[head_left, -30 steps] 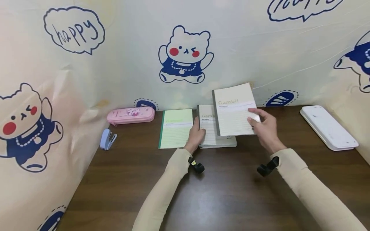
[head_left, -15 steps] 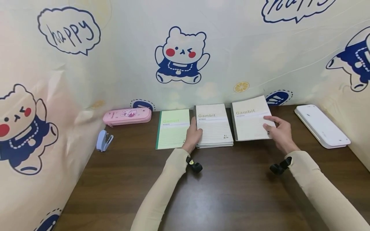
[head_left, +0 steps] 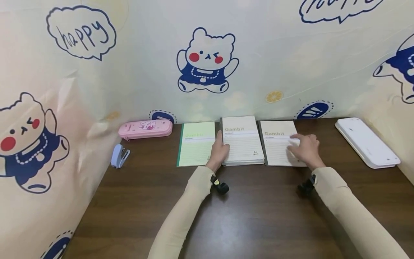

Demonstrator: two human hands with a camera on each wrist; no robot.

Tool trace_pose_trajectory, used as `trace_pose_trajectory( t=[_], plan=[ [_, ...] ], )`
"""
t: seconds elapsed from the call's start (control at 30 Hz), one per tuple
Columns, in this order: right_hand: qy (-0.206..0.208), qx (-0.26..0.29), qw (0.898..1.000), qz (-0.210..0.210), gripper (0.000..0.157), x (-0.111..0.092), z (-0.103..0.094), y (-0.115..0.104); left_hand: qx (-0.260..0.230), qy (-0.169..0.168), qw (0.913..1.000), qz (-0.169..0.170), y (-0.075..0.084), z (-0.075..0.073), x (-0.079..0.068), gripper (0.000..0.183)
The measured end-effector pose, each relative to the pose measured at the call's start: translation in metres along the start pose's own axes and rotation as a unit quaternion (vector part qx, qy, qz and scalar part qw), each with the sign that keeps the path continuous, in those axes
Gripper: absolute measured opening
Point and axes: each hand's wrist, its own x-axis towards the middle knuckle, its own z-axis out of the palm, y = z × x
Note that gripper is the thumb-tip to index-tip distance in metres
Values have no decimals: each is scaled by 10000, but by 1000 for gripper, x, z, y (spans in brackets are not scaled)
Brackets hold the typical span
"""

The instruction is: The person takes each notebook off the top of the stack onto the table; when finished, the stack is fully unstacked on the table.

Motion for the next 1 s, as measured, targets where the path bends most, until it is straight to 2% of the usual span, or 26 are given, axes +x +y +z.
trace_pose_trajectory(
  t=[0.1, 0.2, 0.27, 0.33, 0.47, 0.63, 0.87, 1.0],
  plan=[
    [-256, 559, 9968, -504, 51, 6, 9, -26, -60, -13, 10000, 16, 0, 2, 1, 74],
    [-861, 948, 9896, -647, 61, 8, 29, -52, -105, -12, 9999, -15, -2, 4, 1, 75],
    [-1196, 895, 9867, -640, 69, 7, 45, -63, -110, -42, 9999, -67, -2, 5, 1, 74],
    [-1278, 713, 9873, -622, 74, 5, 59, -69, -86, -87, 9999, -117, -2, 6, 1, 74],
    [-1048, 591, 9914, -509, 76, 3, 74, -70, -88, -139, 9998, -90, 1, 7, 2, 75],
    [-910, 763, 9921, -396, 76, 3, 74, -72, -96, -124, 9999, -3, 3, 5, 4, 75],
    [-755, 856, 9932, -231, 74, 7, 74, -70, -226, -174, 9995, -160, 1, 3, 3, 73],
    [-456, 979, 9942, 18, 71, 5, 74, -72, -157, -180, 9995, -229, -2, -1, 2, 69]
  ],
)
